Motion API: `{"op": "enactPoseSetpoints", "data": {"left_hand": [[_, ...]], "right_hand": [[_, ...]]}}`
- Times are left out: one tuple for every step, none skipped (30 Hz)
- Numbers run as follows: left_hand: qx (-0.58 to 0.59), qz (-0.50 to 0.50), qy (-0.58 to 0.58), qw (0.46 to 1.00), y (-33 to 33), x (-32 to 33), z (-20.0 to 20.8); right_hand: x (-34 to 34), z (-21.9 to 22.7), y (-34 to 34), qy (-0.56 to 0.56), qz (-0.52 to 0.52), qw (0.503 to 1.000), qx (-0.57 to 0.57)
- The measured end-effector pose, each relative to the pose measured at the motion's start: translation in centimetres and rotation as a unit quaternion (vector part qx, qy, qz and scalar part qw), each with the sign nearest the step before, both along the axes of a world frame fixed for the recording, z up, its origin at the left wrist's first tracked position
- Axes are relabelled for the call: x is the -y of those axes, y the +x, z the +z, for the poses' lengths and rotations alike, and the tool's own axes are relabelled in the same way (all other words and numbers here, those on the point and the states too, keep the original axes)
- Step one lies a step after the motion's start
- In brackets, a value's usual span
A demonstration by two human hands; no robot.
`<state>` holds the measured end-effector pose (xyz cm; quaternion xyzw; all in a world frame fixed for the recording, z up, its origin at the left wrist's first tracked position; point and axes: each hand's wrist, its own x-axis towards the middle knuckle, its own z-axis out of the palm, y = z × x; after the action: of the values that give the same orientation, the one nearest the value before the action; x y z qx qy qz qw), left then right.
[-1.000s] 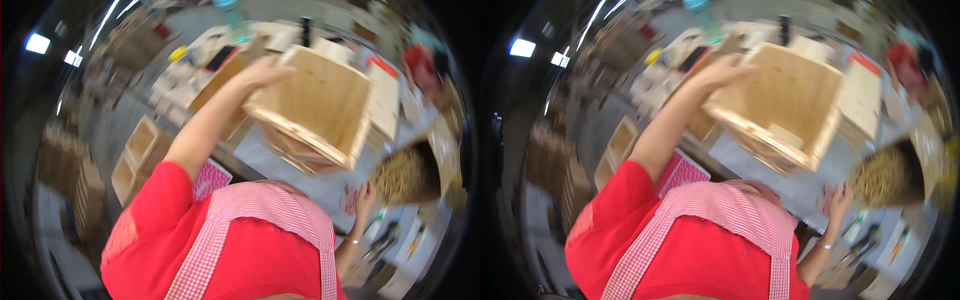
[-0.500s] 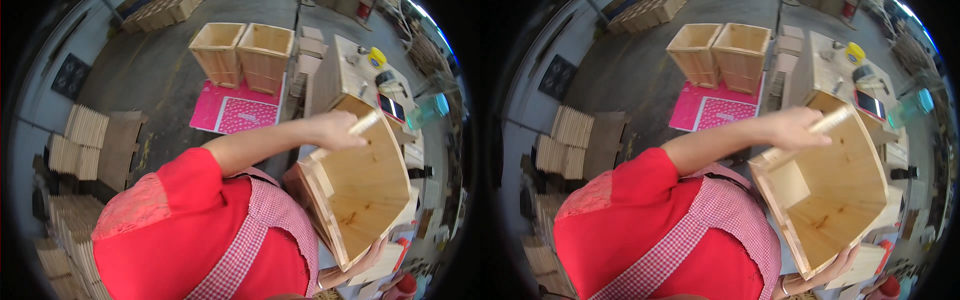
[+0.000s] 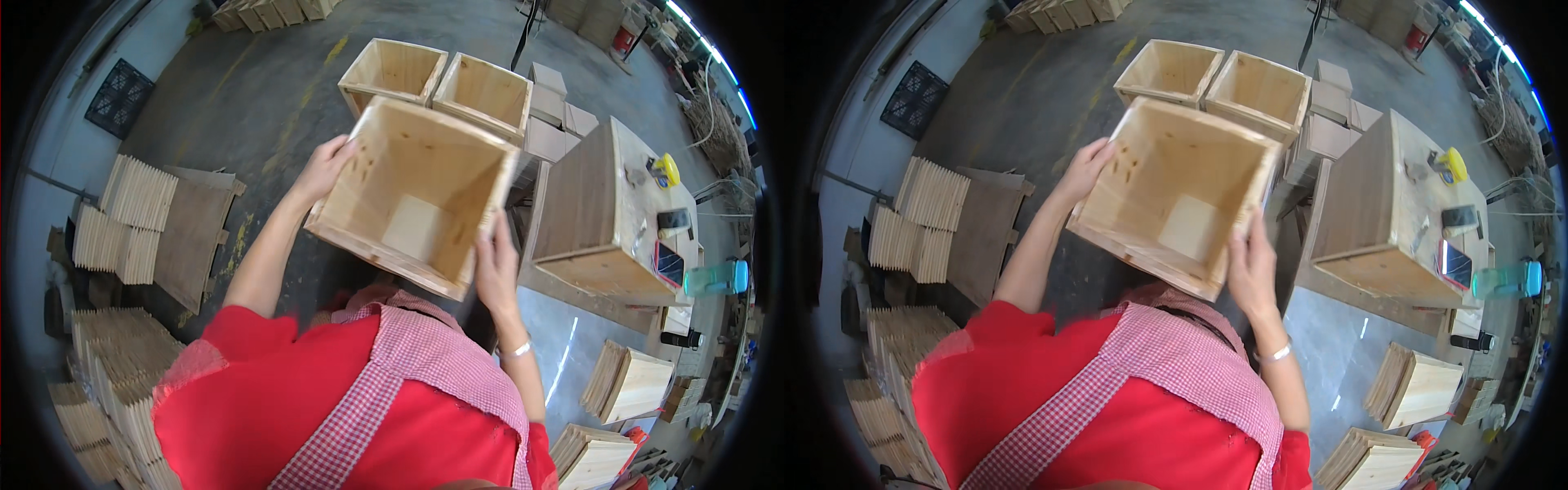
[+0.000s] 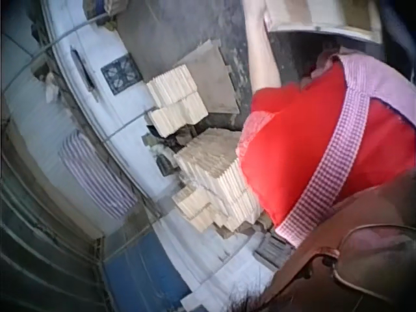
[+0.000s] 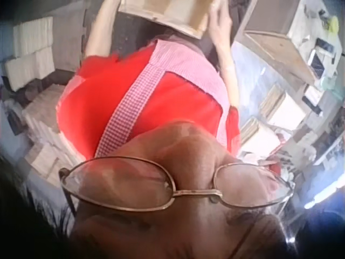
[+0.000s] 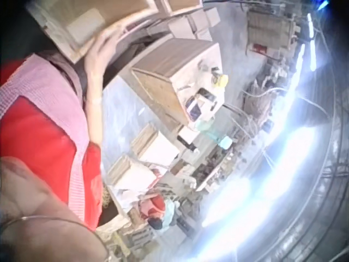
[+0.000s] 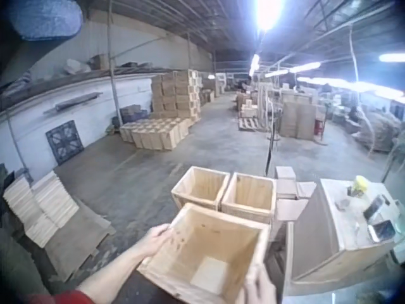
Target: Assembling wooden storage boxes by applying glue to wooden panels, joining them together, and securing the structure with rubber bands.
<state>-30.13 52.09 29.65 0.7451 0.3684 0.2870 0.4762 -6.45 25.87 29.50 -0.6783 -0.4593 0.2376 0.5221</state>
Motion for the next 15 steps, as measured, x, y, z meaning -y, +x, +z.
{"op": "enactPoseSetpoints", "data": {"left_hand": [[0.017, 0.020, -0.011, 1.000, -1.2, -1.8, -2.0], [0.013, 0.016, -0.017, 1.000, -2.3, -3.8, -3.7], [0.027, 0.041, -0.027, 0.998, -3.5, -5.8, -5.8], [0.040, 0.067, -0.038, 0.996, -4.3, -7.2, -7.3], [0.046, 0.068, -0.020, 0.996, -5.1, -8.8, -8.8], [0.042, 0.060, -0.030, 0.997, -5.5, -10.8, -10.4], [0.037, 0.070, -0.045, 0.996, -5.7, -12.3, -11.6], [0.033, 0.076, -0.061, 0.995, -5.6, -13.9, -12.8], [0.009, 0.069, -0.025, 0.997, -4.6, -15.1, -13.2], [0.019, 0.092, -0.069, 0.993, -5.7, -17.1, -15.6], [-0.039, 0.088, -0.088, 0.991, -6.5, -18.8, -16.6], [-0.082, 0.093, -0.080, 0.989, -6.5, -19.1, -16.9], [-0.129, 0.035, -0.060, 0.989, -5.7, -19.5, -16.7], [-0.231, 0.015, 0.017, 0.973, -11.2, -24.2, -19.6], [-0.137, 0.028, -0.082, 0.987, -7.4, -22.9, -18.1]], "right_hand": [[-2.9, -0.6, -0.7, -0.067, 0.028, 0.994, -0.086], [-6.0, -3.3, -1.0, 0.030, 0.040, 0.999, 0.017], [-8.6, -3.9, -1.5, -0.025, 0.059, 0.998, -0.024], [-10.8, -5.5, -1.9, -0.020, 0.060, 0.998, -0.016], [-12.5, -7.0, -2.2, -0.042, 0.064, 0.997, -0.030], [-14.3, -8.0, -2.3, -0.064, 0.067, 0.995, -0.044], [-15.7, -9.3, -2.4, -0.037, 0.061, 0.997, -0.007], [-16.8, -10.4, -2.2, -0.046, 0.065, 0.996, -0.029], [-17.7, -11.1, -1.8, -0.058, 0.052, 0.996, -0.050], [-18.8, -12.3, -2.2, -0.111, 0.041, 0.990, -0.080], [-20.1, -15.9, -2.7, -0.032, 0.020, 0.999, 0.008], [-21.0, -14.3, -2.4, -0.137, 0.056, 0.987, -0.067], [-21.2, -16.9, -2.0, -0.172, 0.098, 0.975, -0.100], [-22.5, -17.9, -2.4, -0.151, 0.223, 0.952, -0.146], [-22.6, -19.7, -2.4, -0.068, 0.129, 0.989, -0.004]]}}
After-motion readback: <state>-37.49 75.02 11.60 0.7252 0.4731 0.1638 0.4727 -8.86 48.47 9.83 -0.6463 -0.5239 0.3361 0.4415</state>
